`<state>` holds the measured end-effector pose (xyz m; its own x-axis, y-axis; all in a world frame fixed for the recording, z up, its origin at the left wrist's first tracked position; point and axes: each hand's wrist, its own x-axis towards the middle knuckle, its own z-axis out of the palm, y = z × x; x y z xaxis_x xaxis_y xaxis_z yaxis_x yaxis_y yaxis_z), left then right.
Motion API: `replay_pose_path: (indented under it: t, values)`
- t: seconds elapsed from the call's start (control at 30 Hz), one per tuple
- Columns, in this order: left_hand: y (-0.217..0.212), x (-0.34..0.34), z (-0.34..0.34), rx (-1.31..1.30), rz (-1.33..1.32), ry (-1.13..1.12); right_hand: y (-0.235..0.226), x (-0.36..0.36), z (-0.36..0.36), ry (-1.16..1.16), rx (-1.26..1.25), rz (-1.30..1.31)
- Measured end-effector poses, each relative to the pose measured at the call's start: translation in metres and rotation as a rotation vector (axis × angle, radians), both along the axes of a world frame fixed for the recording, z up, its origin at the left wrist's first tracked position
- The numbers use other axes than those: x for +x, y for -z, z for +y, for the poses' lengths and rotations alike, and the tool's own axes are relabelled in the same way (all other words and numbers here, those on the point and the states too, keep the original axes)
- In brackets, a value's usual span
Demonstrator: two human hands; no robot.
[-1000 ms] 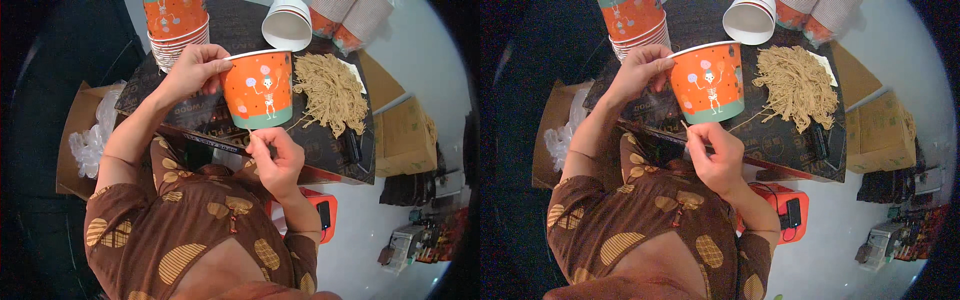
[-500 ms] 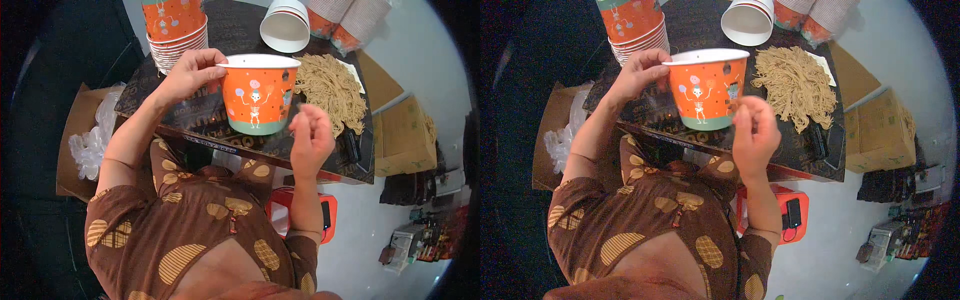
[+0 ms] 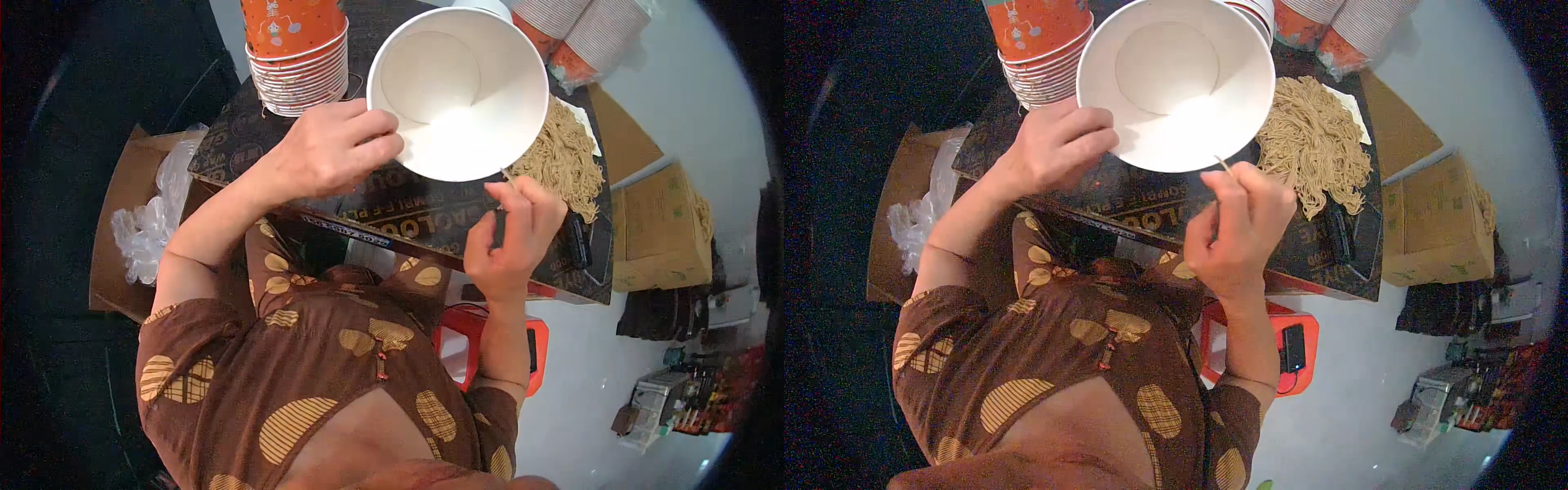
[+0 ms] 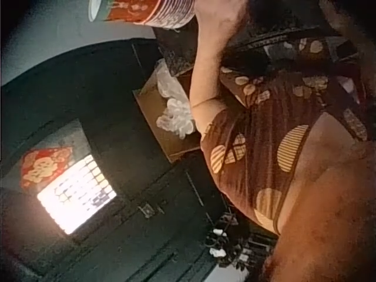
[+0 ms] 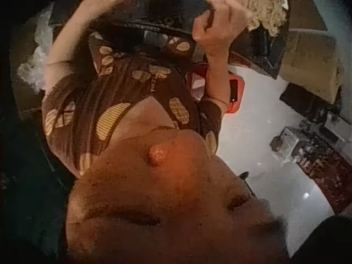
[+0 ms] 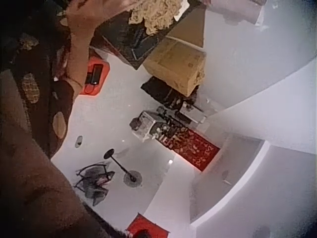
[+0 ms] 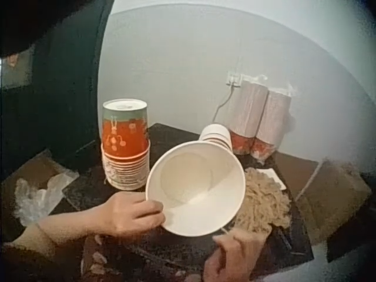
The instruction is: Attaching rope handles to printed paper buckets by threading them through holes and securing them.
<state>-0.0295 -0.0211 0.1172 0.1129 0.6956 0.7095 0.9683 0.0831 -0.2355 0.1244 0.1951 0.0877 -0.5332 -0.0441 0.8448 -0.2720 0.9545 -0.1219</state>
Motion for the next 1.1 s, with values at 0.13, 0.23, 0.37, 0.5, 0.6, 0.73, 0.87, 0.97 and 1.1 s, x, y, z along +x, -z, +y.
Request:
replay_pose_path:
  t: [0.13, 0.23, 0.37, 0.5, 0.6, 0.73, 0.87, 0.97, 1.1]
  values:
    - [-0.005, 0.004, -0.001, -0.050, 0.016, 0.034, 0.001, -0.011, -0.009, 0.022, 0.166, -0.069]
    - [-0.009, 0.005, 0.005, -0.033, -0.025, 0.086, 0.012, -0.024, -0.007, 0.020, 0.234, -0.050]
    - [-0.009, 0.001, 0.006, -0.058, -0.131, 0.069, 0.018, -0.032, -0.010, -0.034, 0.192, -0.009]
    - [-0.001, -0.001, 0.006, 0.090, -0.282, 0.065, 0.020, -0.034, -0.015, -0.086, 0.070, -0.069]
    - [-0.001, -0.003, 0.002, 0.108, -0.393, -0.052, 0.019, -0.036, -0.015, -0.102, 0.000, -0.076]
    - [0.009, -0.007, 0.000, 0.018, -0.463, -0.080, 0.021, -0.037, -0.013, -0.147, -0.188, -0.067]
    - [0.017, 0.000, 0.006, -0.036, -0.447, -0.116, 0.008, -0.031, -0.016, -0.134, -0.594, -0.322]
    - [0.024, -0.006, 0.014, -0.061, -0.464, -0.106, -0.005, -0.039, -0.016, -0.372, -1.173, -0.479]
    - [0.023, -0.014, 0.019, -0.135, -0.463, -0.117, -0.010, -0.043, -0.009, -0.621, -1.537, -0.533]
